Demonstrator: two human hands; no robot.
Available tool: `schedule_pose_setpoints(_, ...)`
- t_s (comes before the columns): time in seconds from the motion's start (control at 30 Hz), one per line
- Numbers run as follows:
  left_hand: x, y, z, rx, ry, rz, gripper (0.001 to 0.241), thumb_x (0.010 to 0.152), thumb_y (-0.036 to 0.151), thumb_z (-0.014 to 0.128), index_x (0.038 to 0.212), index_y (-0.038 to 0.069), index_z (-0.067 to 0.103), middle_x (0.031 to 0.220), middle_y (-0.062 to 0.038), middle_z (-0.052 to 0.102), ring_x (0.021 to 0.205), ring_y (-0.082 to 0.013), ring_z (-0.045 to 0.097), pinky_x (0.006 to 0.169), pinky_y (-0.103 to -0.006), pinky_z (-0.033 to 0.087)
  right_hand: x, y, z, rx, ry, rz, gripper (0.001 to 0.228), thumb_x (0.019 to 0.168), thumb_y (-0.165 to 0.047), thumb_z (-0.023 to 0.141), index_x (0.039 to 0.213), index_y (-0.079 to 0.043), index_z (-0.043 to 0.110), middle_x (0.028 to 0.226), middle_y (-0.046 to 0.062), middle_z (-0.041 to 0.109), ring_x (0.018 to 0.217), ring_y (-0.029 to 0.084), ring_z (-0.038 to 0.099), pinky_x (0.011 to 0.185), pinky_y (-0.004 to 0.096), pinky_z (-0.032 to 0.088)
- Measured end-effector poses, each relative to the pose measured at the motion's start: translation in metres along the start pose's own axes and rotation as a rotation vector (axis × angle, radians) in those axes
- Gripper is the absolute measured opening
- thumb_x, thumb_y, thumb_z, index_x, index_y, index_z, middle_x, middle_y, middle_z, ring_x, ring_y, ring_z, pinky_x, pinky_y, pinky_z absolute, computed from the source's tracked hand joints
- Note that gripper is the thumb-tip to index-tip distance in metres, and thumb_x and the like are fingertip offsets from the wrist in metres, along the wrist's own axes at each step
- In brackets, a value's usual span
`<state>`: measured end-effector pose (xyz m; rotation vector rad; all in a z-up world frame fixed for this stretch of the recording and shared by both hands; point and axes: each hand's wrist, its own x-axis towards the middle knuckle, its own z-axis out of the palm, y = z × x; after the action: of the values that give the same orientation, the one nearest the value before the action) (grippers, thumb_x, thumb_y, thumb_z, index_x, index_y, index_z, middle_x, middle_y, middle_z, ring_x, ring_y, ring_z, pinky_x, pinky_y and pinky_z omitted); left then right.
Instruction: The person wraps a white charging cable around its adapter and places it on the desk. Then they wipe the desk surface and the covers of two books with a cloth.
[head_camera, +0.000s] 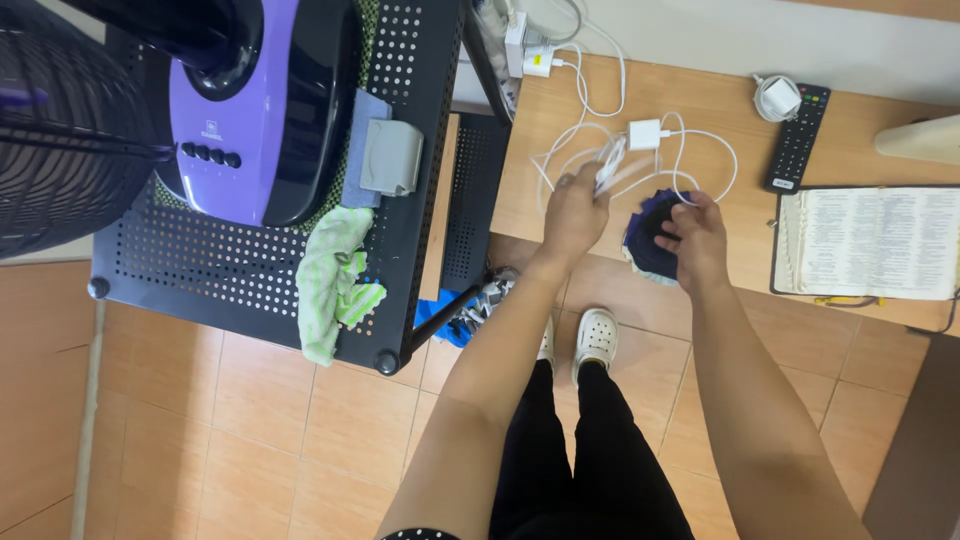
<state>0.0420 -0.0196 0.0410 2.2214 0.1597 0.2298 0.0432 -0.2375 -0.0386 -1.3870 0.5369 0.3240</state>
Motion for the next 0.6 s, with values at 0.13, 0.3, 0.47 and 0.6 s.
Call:
schedule_pose_setpoints(0.13, 0.016, 0.047, -0.030, -0.161, 0.029, -0.008, 0.040, 0.090, 0.014, 0.073, 0.127, 0.003, 0.065, 0.096, -0.022, 0.071, 0.088, -0.0381, 0.068, 0.079, -0.0460, 0.055, -0.004, -0.035, 0.016, 0.007, 0.010, 0.072, 0.063, 0.096, -0.013, 0.063, 0.148, -0.021, 0.028, 0.128, 0.002, 0.054, 0.097, 0.020, 0.059, 0.076, 0.043, 0.057)
schedule_pose_setpoints(0.3, 0.017, 0.090, -0.055, -0.744, -0.192, -0.182, 0.041, 0.090, 0.019, 0.074, 0.126, 0.004, 0.062, 0.100, -0.017, 0.074, 0.078, -0.0278, 0.070, 0.062, -0.0384, 0.059, -0.005, -0.041, 0.011, 0.218, 0.006, -0.004, 0.045, 0.101, -0.013, 0.065, 0.143, -0.011, 0.048, 0.116, 0.007, 0.064, 0.092, 0.022, 0.068, 0.077, 0.040, 0.059)
schedule_pose_setpoints(0.47, 0.021, 0.100, -0.071, -0.398, -0.006, 0.016, 0.030, 0.098, 0.024, 0.074, 0.122, 0.007, 0.069, 0.090, -0.008, 0.073, 0.077, -0.0135, 0.069, 0.071, -0.0297, 0.054, -0.034, -0.094, 0.023, 0.351, -0.047, -0.186, 0.032, 0.105, -0.009, 0.062, 0.136, -0.004, 0.055, 0.122, 0.010, 0.070, 0.091, 0.022, 0.072, 0.074, 0.036, 0.061)
schedule_pose_setpoints(0.6, 0.039, 0.101, -0.070, -0.506, -0.091, 0.006, 0.024, 0.103, 0.026, 0.068, 0.116, 0.006, 0.069, 0.081, -0.001, 0.068, 0.069, -0.0068, 0.059, 0.073, -0.0255, 0.047, -0.051, -0.141, 0.030, 0.291, -0.139, -0.265, 0.031, 0.105, -0.007, 0.061, 0.136, -0.002, 0.058, 0.128, 0.013, 0.070, 0.092, 0.020, 0.072, 0.072, 0.034, 0.060)
